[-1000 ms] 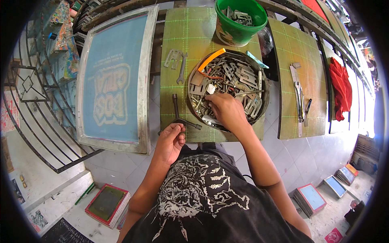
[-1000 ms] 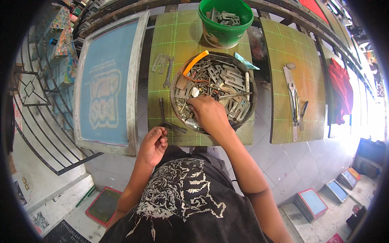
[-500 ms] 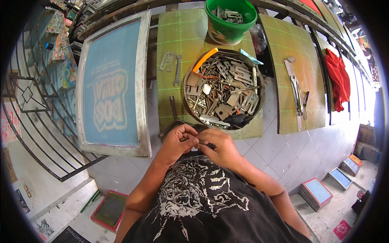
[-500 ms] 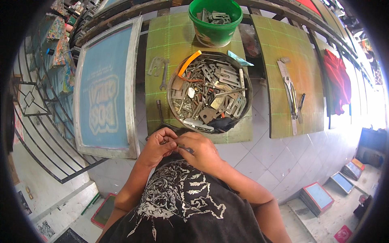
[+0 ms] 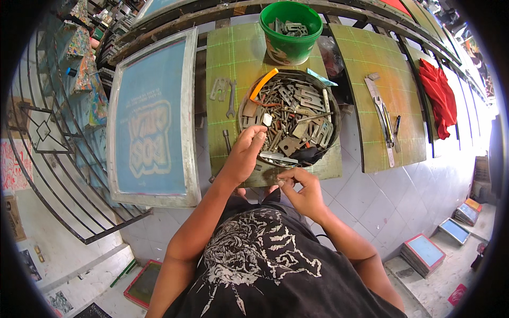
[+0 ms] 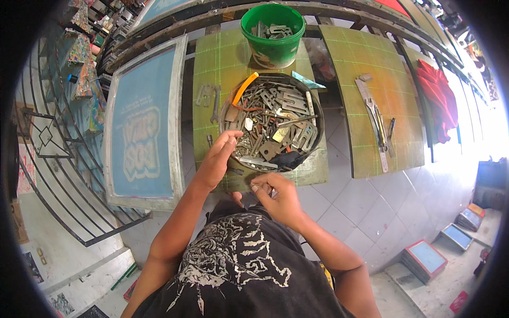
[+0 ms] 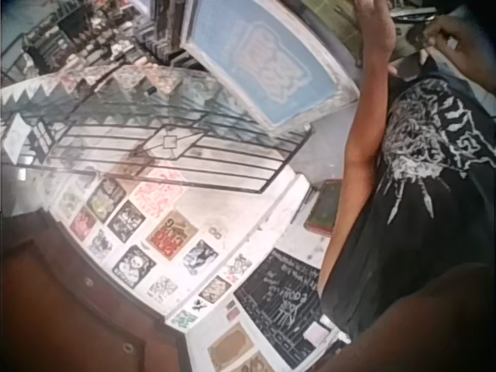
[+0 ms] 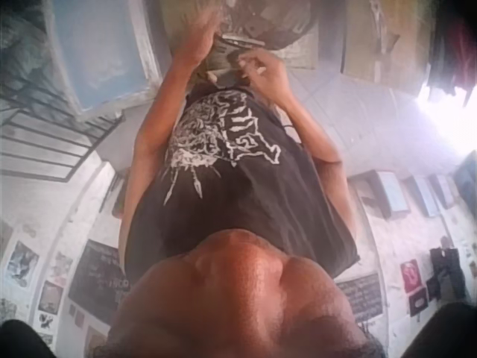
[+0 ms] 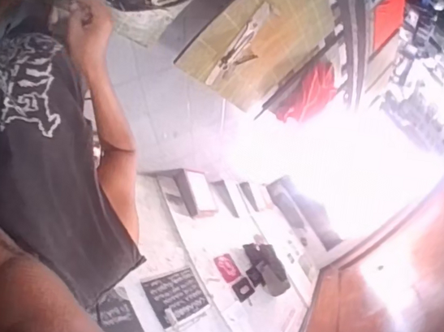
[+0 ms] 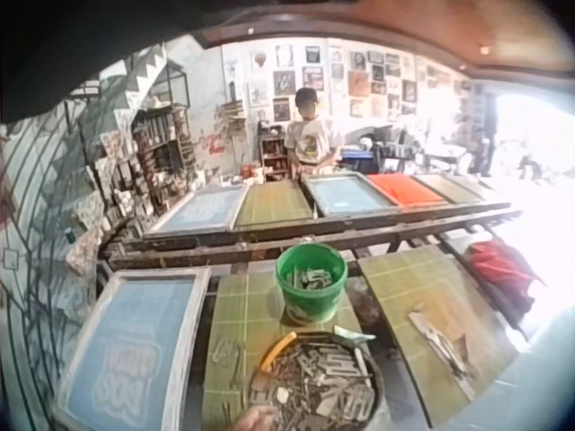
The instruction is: The person prepares a screen printing frame by securing it into a wooden alignment track and then selects several small metal hardware pieces from a container to adjust the frame's position.
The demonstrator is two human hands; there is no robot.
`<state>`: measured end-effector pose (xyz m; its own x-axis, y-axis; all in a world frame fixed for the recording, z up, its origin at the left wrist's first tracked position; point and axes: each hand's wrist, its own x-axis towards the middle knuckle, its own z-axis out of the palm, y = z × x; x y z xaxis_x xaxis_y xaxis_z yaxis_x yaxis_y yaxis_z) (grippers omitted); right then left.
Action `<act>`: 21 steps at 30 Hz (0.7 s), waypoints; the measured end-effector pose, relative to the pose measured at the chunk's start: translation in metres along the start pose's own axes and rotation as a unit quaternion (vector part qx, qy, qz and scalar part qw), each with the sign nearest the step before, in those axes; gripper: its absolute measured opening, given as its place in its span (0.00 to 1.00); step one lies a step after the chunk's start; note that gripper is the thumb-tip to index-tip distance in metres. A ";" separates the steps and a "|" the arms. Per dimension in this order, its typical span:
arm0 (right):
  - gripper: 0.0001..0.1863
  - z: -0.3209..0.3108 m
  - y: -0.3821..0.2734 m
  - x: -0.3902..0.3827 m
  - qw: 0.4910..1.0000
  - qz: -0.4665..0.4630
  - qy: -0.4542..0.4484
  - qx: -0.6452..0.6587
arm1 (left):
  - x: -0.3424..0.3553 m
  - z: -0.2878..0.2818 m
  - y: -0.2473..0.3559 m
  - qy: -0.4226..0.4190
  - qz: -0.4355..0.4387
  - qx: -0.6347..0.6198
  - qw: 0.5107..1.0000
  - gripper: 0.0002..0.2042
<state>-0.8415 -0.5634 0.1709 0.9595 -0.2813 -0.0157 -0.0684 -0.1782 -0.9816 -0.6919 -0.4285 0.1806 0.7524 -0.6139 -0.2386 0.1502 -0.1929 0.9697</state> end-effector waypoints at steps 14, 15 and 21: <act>0.16 0.106 -0.049 0.028 0.956 0.153 -0.085 0.236 | -0.085 -0.088 -0.007 -0.076 0.041 -0.182 0.980 0.11; 0.17 0.123 -0.055 0.029 0.953 0.156 -0.091 0.243 | -0.091 -0.103 -0.009 -0.081 0.052 -0.196 0.976 0.10; 0.16 0.246 -0.085 0.030 0.992 0.084 -0.083 -0.045 | -0.148 -0.212 -0.034 0.039 0.143 0.070 0.987 0.05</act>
<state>-0.7393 -0.3250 0.2066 0.9641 -0.1554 -0.2155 -0.2471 -0.2269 -0.9420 -0.6723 -0.1686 0.1944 0.7994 -0.5985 0.0532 -0.1609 -0.1280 0.9786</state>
